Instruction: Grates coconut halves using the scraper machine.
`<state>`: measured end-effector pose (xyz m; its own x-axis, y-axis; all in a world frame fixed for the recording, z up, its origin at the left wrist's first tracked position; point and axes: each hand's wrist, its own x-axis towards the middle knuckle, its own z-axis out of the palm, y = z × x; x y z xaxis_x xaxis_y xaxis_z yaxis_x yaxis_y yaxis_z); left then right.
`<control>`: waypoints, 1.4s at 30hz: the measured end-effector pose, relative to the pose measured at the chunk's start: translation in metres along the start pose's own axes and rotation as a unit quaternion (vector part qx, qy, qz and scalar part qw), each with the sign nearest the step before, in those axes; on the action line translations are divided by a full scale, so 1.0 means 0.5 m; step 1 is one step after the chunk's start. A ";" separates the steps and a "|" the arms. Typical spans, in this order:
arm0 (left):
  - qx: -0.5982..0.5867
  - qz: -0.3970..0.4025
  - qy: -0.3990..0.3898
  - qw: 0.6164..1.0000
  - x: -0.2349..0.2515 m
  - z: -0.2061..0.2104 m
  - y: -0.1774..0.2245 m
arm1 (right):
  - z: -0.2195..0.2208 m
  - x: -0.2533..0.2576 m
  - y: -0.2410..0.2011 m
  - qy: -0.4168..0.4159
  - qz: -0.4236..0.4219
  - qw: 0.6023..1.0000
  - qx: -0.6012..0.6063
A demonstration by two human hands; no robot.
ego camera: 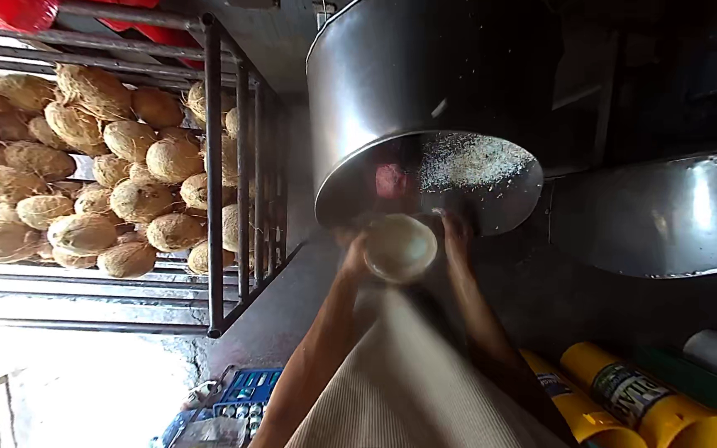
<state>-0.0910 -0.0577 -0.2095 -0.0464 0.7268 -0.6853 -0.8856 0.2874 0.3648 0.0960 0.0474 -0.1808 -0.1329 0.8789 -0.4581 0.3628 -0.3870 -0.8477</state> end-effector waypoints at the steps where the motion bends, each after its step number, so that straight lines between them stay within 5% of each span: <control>1: -0.004 0.029 0.020 0.999 0.000 -0.004 0.002 | -0.005 -0.038 0.007 -0.018 -0.017 1.000 -0.005; 4: 0.067 0.112 0.070 0.989 -0.004 0.025 0.007 | 0.044 -0.129 0.008 -0.126 0.011 0.987 0.096; 8: 0.298 0.197 0.072 0.931 0.036 0.051 0.069 | 0.156 -0.017 -0.044 -0.041 0.043 0.970 0.237; 15: 0.418 0.162 0.005 0.894 0.106 0.207 0.179 | 0.163 0.091 -0.257 0.055 0.121 0.854 0.503; 22: 0.621 0.021 0.095 0.777 0.122 0.135 0.157 | 0.167 0.128 -0.170 0.052 0.093 0.841 0.531; 25: 0.682 0.027 0.141 0.717 0.129 0.141 0.163 | 0.187 0.134 -0.148 0.049 0.108 0.853 0.509; 27: 0.673 -0.014 0.147 0.725 0.098 0.212 0.204 | 0.200 0.118 -0.145 0.028 0.127 0.867 0.481; 29: 0.663 0.061 0.111 0.738 0.091 0.221 0.240 | 0.195 0.101 -0.182 0.013 0.110 0.877 0.467; 35: 0.489 0.113 0.069 0.862 0.108 0.288 0.215 | 0.140 0.113 -0.220 0.052 0.079 0.884 0.458; 39: 0.552 0.126 0.050 0.822 0.149 0.255 0.197 | 0.142 0.122 -0.169 0.059 0.097 0.881 0.459; 42: 0.527 0.183 -0.019 0.830 0.151 0.187 0.187 | 0.163 0.104 -0.150 0.057 0.124 0.882 0.452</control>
<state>-0.1343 0.0825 -0.1684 -0.1918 0.8990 -0.3936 0.0815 0.4143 0.9065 -0.0135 0.0995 -0.1629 -0.0413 0.7383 -0.6732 -0.5224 -0.5903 -0.6154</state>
